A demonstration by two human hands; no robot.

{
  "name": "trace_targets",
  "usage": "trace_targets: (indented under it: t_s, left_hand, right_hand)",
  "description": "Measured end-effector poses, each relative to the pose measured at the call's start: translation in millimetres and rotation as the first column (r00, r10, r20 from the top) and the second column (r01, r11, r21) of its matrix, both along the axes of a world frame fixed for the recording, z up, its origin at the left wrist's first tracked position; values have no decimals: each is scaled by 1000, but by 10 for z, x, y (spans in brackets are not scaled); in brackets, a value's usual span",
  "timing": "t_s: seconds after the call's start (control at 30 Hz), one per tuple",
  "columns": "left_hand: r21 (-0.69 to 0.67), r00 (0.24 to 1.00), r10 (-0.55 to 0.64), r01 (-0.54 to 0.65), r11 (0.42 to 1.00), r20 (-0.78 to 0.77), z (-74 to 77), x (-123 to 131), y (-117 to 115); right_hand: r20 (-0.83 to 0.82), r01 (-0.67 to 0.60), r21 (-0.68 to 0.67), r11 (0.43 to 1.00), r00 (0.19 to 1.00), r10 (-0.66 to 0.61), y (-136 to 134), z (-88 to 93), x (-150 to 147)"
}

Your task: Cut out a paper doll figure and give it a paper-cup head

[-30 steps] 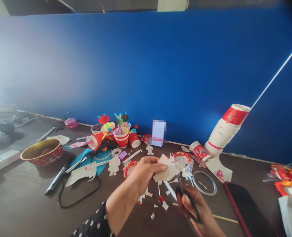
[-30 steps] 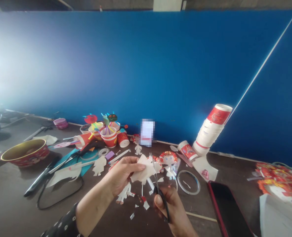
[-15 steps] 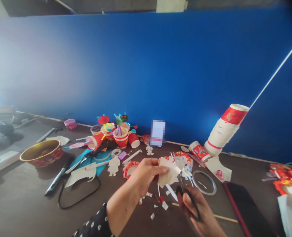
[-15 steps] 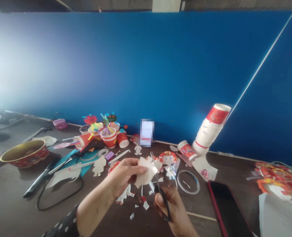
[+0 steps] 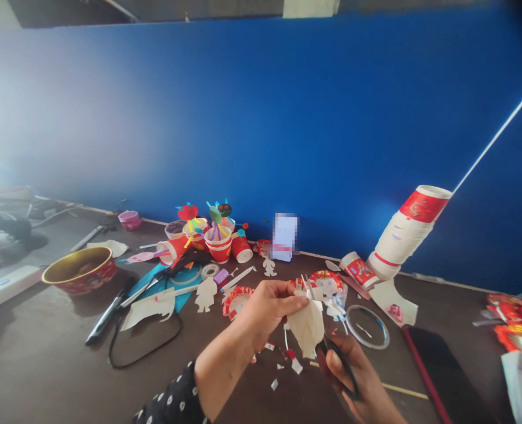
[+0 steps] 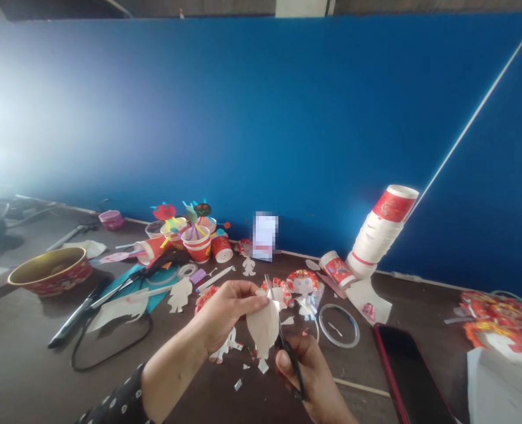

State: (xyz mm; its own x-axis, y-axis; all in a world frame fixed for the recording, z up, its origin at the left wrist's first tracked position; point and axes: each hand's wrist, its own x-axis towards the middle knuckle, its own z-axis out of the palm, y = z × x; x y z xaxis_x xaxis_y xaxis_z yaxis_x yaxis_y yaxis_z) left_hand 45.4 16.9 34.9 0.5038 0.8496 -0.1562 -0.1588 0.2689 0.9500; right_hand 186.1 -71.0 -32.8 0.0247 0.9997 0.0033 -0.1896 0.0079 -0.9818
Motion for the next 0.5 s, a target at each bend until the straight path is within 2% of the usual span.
trace_targets:
  t_s: [0.27,0.5]
  left_hand:
    - [-27,997,27,-25,999,72,-27,56,-65]
    - [-71,995,31,-24,997,97,-50,60,-75]
  right_hand:
    - [52,110,-19,994,993,-109,-10,-18,-36]
    - [74,102,-40,994,992,-99,-33,30,-45]
